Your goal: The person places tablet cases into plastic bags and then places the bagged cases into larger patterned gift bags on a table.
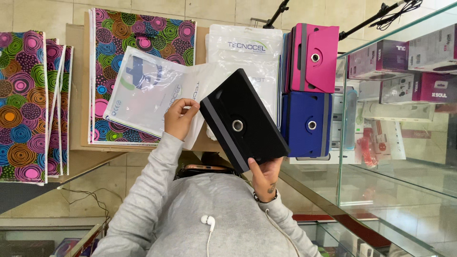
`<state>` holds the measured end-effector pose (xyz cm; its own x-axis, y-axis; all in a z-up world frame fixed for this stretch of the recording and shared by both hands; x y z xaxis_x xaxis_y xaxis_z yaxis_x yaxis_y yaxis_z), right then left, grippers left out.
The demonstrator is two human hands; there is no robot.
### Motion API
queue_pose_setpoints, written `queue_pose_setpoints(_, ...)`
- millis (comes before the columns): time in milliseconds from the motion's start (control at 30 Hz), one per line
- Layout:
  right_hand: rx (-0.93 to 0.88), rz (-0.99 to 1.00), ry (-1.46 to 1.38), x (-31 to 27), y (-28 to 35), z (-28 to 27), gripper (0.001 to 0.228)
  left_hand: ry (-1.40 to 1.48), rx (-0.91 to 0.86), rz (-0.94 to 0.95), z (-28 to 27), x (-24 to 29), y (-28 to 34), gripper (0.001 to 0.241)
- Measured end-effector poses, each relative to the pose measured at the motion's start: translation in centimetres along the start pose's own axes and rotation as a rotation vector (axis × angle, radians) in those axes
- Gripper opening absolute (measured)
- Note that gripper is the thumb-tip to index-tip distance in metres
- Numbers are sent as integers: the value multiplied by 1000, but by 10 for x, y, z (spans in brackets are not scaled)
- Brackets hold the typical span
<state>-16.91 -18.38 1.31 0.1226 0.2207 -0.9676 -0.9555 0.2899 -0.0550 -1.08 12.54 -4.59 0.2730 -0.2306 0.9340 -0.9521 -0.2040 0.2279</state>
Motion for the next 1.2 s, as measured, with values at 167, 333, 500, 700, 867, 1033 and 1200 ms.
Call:
queue_pose_setpoints(167,-54,25,25,-15,-8,13,102,123,20,14,-14,19,-2,8)
queue_pose_setpoints(333,-152,166,80,-33,-23,20,93,100,14,251,-29,77,15,5)
queue_pose_setpoints(500,-226,183,112,-59,-38,51,119,-139,-40,632,-46,141,45,14)
queue_pose_setpoints(700,-138,91,329,-76,-42,99,85,-145,-187,815,-47,179,71,18)
queue_pose_setpoints(867,-96,-218,893,-117,-46,150,59,42,-264,833,-49,211,93,13)
queue_pose_setpoints(1033,-239,-410,1335,-157,-64,172,46,227,-335,723,-60,226,102,11)
queue_pose_setpoints(1200,-682,-367,1399,-142,-82,175,25,256,-302,670,-71,229,111,12)
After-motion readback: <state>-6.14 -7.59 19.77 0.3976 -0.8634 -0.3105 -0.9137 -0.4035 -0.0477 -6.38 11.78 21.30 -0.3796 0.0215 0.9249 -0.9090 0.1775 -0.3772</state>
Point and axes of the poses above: each hand's wrist, its own y-axis away from the middle knuckle, its own z-axis out of the palm, x = y × z, the point moved 4 cm from there along -y, towards the middle knuckle, and after that the axes turned 4 degrees about z, right-handed, at the moved point
